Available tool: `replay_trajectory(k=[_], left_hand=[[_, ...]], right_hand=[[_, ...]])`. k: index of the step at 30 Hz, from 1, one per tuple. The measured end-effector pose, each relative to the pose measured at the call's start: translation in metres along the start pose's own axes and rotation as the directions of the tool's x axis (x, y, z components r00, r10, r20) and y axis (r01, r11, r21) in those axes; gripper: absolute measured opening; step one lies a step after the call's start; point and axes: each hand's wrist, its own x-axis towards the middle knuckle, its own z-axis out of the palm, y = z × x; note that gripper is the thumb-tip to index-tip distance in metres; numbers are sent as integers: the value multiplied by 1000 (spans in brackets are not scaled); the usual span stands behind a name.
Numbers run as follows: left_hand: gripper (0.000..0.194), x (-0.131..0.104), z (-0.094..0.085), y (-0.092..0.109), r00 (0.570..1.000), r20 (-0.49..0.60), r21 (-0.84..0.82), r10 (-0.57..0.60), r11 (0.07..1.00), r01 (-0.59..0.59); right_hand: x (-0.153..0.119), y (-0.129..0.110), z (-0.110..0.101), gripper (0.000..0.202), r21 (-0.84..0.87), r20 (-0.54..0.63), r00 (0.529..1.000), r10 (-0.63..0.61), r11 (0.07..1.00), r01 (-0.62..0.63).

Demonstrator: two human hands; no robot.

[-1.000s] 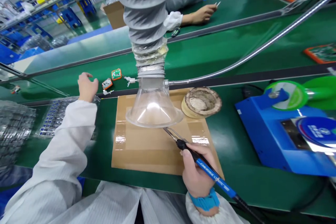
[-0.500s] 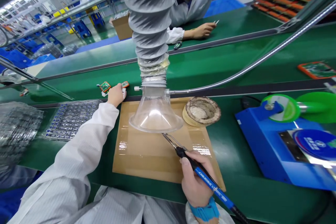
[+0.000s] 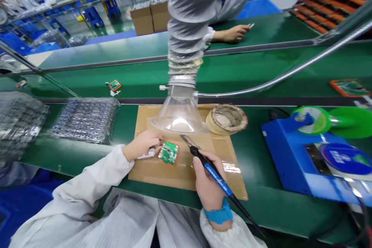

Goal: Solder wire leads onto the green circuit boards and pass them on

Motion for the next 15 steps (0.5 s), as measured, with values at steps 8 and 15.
replay_trajectory(k=[8, 15], left_hand=[[31, -11, -7, 13, 997, 70, 266, -17, 964, -3], [39, -64, -28, 19, 985, -132, 282, -111, 948, 145]], right_hand=[[-26, -16, 29, 57, 72, 268, 952, 145, 983, -170], [-22, 2, 29, 48, -191, 385, 922, 53, 981, 23]])
